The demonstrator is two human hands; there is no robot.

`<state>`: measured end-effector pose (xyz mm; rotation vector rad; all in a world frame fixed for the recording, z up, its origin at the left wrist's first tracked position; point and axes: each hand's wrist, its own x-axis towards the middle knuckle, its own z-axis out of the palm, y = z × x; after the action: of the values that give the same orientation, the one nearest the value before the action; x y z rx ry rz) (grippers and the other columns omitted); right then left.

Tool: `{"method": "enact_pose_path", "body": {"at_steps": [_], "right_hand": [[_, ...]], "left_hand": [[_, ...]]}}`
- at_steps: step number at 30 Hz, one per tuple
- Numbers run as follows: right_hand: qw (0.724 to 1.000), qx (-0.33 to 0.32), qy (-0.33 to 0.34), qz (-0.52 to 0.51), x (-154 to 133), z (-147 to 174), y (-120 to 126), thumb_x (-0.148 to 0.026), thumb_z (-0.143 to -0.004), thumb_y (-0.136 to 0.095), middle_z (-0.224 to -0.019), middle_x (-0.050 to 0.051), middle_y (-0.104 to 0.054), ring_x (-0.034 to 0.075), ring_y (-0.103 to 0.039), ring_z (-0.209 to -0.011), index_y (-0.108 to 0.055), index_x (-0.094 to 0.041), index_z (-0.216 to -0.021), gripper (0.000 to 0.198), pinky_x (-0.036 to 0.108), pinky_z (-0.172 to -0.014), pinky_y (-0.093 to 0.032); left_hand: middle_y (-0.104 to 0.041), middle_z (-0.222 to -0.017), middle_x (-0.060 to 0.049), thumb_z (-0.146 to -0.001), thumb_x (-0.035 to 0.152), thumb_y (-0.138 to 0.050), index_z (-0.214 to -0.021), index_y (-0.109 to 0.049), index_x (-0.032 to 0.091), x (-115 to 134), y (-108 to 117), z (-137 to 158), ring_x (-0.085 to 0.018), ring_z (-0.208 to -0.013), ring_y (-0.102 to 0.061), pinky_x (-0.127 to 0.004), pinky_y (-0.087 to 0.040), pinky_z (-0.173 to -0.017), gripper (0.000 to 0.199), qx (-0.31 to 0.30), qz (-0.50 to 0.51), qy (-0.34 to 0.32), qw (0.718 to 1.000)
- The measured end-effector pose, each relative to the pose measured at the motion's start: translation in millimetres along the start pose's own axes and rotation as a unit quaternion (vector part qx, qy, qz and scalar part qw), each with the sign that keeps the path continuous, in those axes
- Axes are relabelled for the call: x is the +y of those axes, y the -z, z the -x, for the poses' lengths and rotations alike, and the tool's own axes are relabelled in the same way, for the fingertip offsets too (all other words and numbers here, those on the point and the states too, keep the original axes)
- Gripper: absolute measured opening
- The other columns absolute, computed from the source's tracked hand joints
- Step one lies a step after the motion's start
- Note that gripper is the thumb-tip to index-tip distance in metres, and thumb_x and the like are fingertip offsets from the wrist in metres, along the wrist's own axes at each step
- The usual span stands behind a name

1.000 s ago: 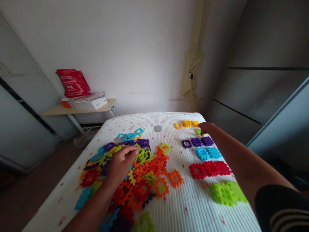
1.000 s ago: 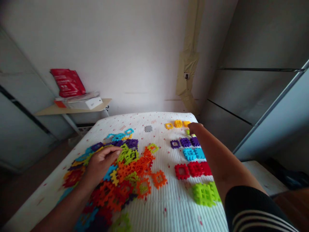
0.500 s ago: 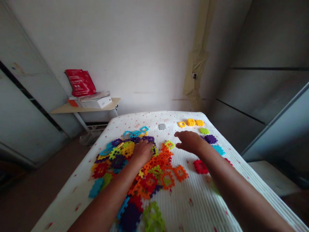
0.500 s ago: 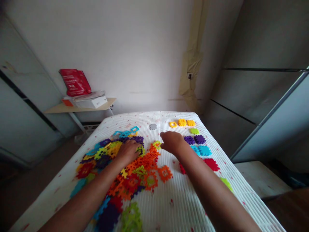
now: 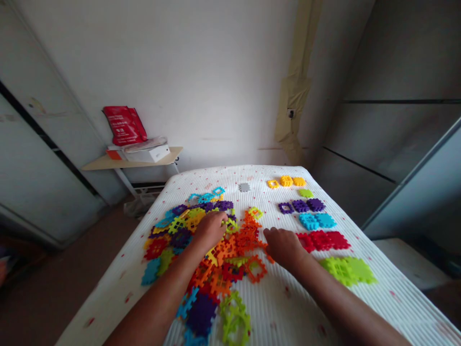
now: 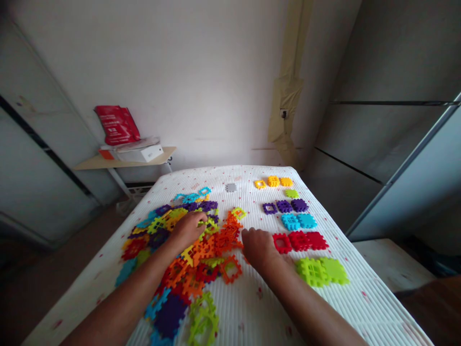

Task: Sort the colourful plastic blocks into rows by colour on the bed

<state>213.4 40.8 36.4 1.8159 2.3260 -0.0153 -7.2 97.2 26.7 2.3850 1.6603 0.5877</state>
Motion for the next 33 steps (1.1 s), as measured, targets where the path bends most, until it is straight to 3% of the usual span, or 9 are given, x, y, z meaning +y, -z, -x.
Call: {"method": "enact_pose_path", "body": {"at_steps": [6,17,20,24,26,29,33], "right_hand": [[0.999,0.052,0.004,-0.012,-4,1,-14,-0.025,-0.084,-0.047,-0.091,0.013,-0.064,0.026,-0.065,-0.081,-0.060,-0.017,-0.097,0.020,0.031,-0.059,-0.048],[0.997,0.069,-0.006,-0.034,-5,-1,-20,-0.029,-0.084,-0.046,-0.092,0.012,-0.063,0.024,-0.064,-0.079,-0.060,-0.018,-0.097,0.021,0.029,-0.058,-0.046],[0.990,0.124,-0.005,-0.062,-6,0,-16,-0.031,-0.085,-0.047,-0.091,0.010,-0.062,0.022,-0.062,-0.082,-0.059,-0.020,-0.093,0.019,0.029,-0.062,-0.047],[0.960,0.242,0.064,-0.128,-12,6,-4,-0.029,-0.089,-0.042,-0.101,0.009,-0.062,0.020,-0.059,-0.089,-0.057,-0.019,-0.099,0.020,0.030,-0.074,-0.048],[0.937,0.292,0.103,-0.163,-16,9,0,-0.027,-0.088,-0.044,-0.114,0.011,-0.058,0.021,-0.056,-0.099,-0.054,-0.019,-0.110,0.026,0.031,-0.082,-0.047],[0.905,0.348,0.138,-0.201,-20,10,1,-0.029,-0.086,-0.048,-0.129,0.012,-0.049,0.022,-0.048,-0.113,-0.045,-0.017,-0.125,0.040,0.035,-0.091,-0.044],[0.893,0.366,0.157,-0.212,-23,9,-3,-0.035,-0.081,-0.055,-0.135,0.014,-0.043,0.025,-0.043,-0.119,-0.038,-0.016,-0.132,0.058,0.038,-0.092,-0.044]], "left_hand": [[-0.062,-0.075,0.000,-0.071,0.019,-0.047,-0.075,-0.058,0.019,-7,8,8,-0.015,-0.073,-0.057,-0.026,-0.041,-0.070,0.011,0.048,0.108,0.035,0.992],[-0.060,-0.076,-0.001,-0.069,0.033,-0.050,-0.076,-0.055,0.018,-10,22,14,-0.017,-0.076,-0.057,-0.027,-0.045,-0.072,0.018,0.122,0.273,0.069,0.952],[-0.060,-0.077,-0.002,-0.071,0.036,-0.051,-0.080,-0.056,0.017,-5,24,19,-0.016,-0.073,-0.057,-0.027,-0.045,-0.068,0.022,0.122,0.300,0.073,0.943],[-0.058,-0.073,0.000,-0.069,0.039,-0.056,-0.082,-0.056,0.017,9,29,23,-0.013,-0.063,-0.054,-0.025,-0.043,-0.059,0.025,0.128,0.342,0.094,0.926],[-0.055,-0.067,0.002,-0.067,0.039,-0.059,-0.082,-0.055,0.017,19,29,24,-0.011,-0.056,-0.050,-0.023,-0.041,-0.054,0.027,0.112,0.378,0.111,0.912],[-0.050,-0.059,0.005,-0.067,0.039,-0.060,-0.080,-0.054,0.017,35,22,28,-0.010,-0.050,-0.045,-0.022,-0.036,-0.049,0.026,0.039,0.438,0.121,0.890],[-0.048,-0.058,0.006,-0.067,0.039,-0.062,-0.080,-0.055,0.017,48,4,36,-0.009,-0.049,-0.042,-0.022,-0.033,-0.047,0.026,-0.024,0.476,0.133,0.869]]}}
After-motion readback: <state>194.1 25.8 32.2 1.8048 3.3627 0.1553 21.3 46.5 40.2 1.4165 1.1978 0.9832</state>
